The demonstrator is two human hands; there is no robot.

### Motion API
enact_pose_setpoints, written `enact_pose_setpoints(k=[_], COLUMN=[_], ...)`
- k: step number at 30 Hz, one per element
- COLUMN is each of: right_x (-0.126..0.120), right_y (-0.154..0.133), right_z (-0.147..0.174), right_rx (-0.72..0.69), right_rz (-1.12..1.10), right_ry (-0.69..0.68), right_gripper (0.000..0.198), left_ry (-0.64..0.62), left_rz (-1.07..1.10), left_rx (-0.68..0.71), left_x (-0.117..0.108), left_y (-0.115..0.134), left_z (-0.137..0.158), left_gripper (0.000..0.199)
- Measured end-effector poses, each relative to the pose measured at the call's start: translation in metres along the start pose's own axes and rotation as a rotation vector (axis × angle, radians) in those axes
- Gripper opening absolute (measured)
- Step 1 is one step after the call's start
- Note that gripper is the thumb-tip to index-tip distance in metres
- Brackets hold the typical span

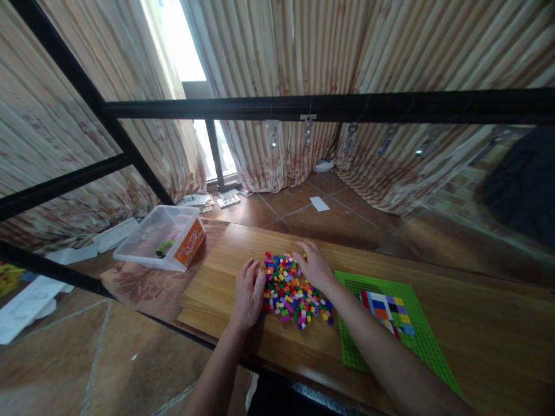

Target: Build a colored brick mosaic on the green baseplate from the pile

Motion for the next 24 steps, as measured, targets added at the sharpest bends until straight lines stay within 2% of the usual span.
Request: enact_pose_setpoints(k=[5,9,11,15,19,21,24], right_x=[0.025,0.028,0.026,0.019,0.0,-0.015,-0.037], right_y=[-0.018,-0.033,-0.038,-0.046,-0.043,-0.031,0.0], right_z=[0.004,0.022,0.031,0.048,0.066,0.072,0.076], right_rx=[-0.136,-0.206,-0.226,-0.238,-0.229,-0.17,0.02], right_rz=[0.007,0.007,-0.008,-0.095,-0.195,-0.185,-0.042], right_ry=[-0.133,-0.191,-0.21,-0.218,-0.162,-0.102,0.019], right_gripper=[0.037,0.034,0.032,0.029,0.026,0.026,0.026], left_ry=[-0.154,-0.309,-0.348,-0.356,-0.343,-0.308,-0.204], left_rz=[-0.066,-0.093,-0.088,-0.039,0.042,0.084,0.134], left_rx=[0.103,0.216,0.251,0.273,0.195,0.137,0.053], left_x=[0.008,0.021,0.024,0.021,0.014,0.008,-0.005], left_y=[-0.007,-0.001,0.005,0.013,0.01,0.006,0.0], left_z=[-0.031,-0.049,-0.05,-0.043,-0.036,-0.034,-0.03], left_gripper=[0.045,0.043,0.041,0.037,0.038,0.039,0.04])
Point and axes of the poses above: each hand's wrist, its own z-axis away from the middle knuckle, its own x-axis out of the palm, y = z × x, the point moved 6 cm from there along -z, towards the middle knuckle, and after that the axes turned 8 degrees about x, right-handed, at the moved point
